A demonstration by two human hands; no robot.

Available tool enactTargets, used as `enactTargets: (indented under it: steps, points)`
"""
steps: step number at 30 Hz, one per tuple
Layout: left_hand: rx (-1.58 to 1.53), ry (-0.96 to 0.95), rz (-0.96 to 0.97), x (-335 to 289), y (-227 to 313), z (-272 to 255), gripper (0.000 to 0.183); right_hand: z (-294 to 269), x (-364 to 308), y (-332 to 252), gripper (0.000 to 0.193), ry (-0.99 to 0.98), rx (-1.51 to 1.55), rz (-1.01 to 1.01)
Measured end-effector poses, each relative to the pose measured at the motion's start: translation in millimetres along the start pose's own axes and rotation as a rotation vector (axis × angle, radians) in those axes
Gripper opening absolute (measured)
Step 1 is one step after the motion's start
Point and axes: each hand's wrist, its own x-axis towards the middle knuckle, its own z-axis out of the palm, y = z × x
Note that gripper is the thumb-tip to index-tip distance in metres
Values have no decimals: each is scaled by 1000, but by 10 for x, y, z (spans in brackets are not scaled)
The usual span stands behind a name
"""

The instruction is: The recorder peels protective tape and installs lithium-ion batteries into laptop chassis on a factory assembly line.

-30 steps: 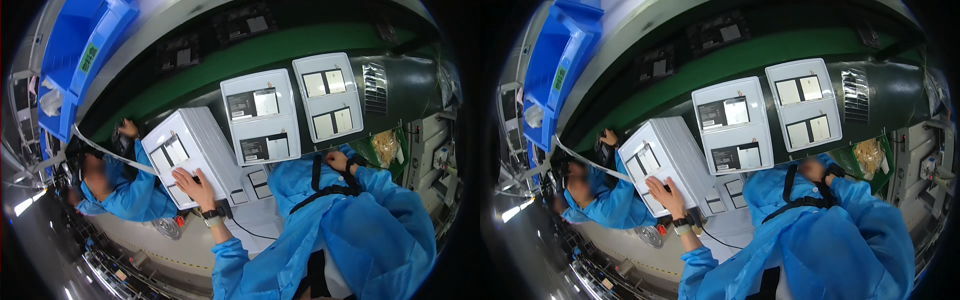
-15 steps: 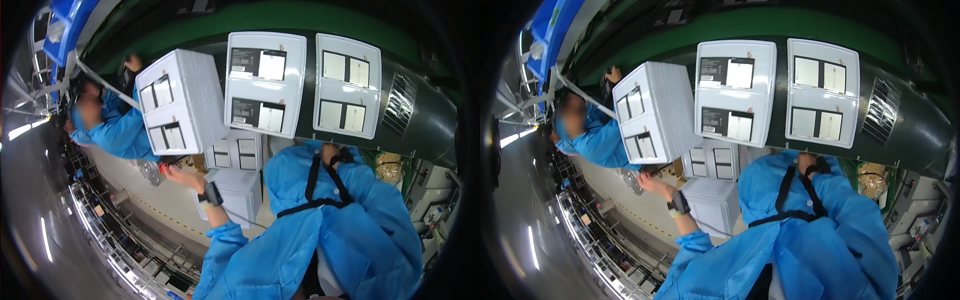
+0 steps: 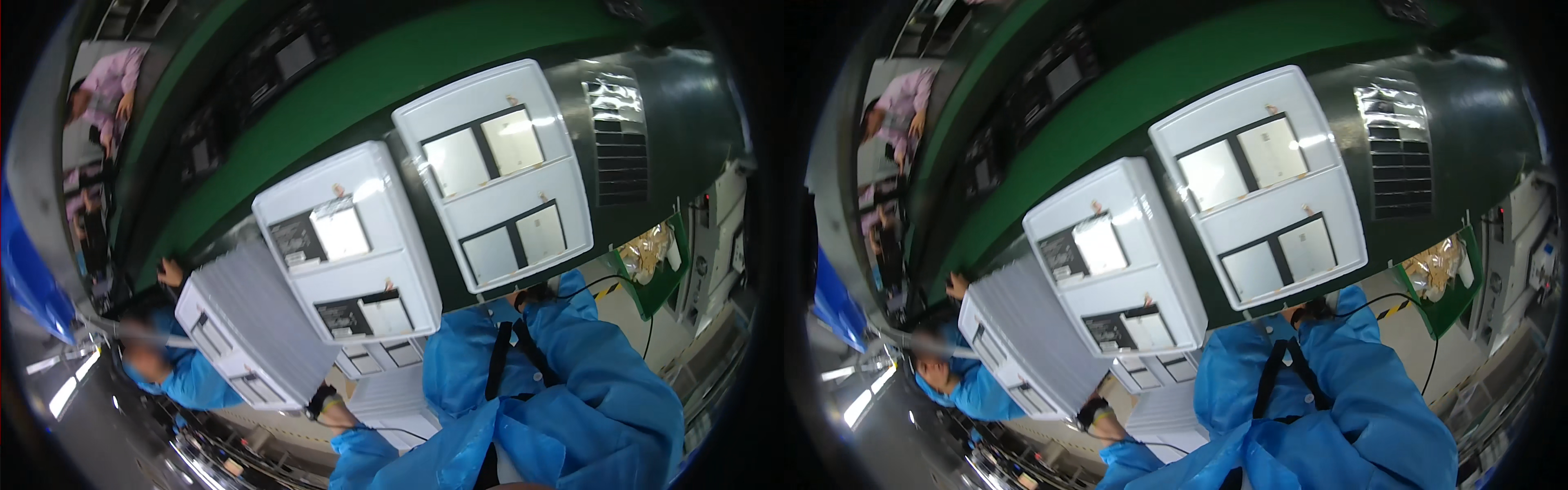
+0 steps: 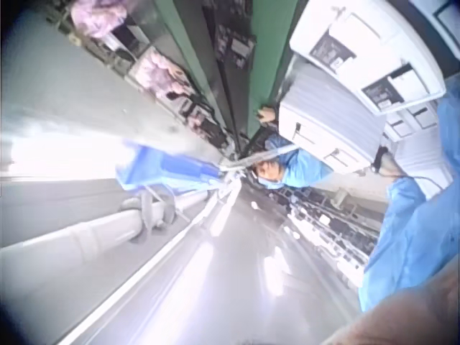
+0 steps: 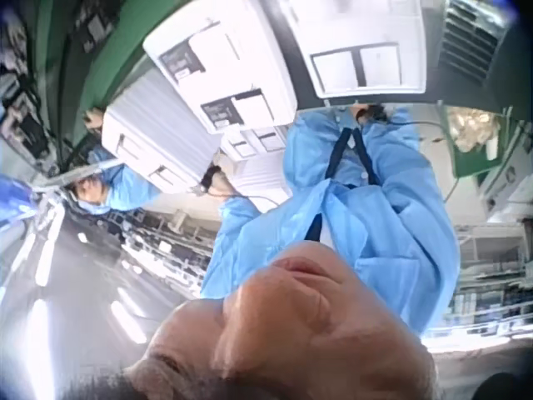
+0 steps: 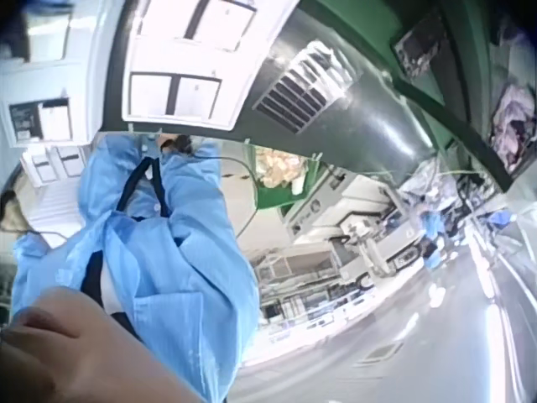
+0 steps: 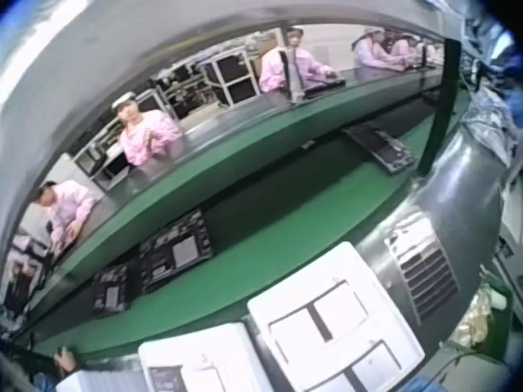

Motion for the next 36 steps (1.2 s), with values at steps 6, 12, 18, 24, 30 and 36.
enactTargets:
  steps: [6, 12, 18, 24, 30, 36]
  points:
    - [29, 97, 16, -234, -106, -219, 71, 4, 320, -97, 40, -1, 66, 51]
    - [41, 124, 1, -260, -247, -113, 68, 15, 580, -11, 39, 10, 111, 90]
    - [28, 93, 2, -129, -327, 184, 66, -121, 806, 117, 38, 20, 110, 112]
    - [-38, 15, 23, 14, -291, 423, 64, -163, 1166, 316, 37, 47, 102, 93]
    - [-162, -158, 76, 309, -210, 565, 62, -128, 1720, 513, 37, 137, 94, 65]
    - [-345, -350, 93, 453, -250, 298, 61, -206, 2337, 827, 36, 227, 76, -20]
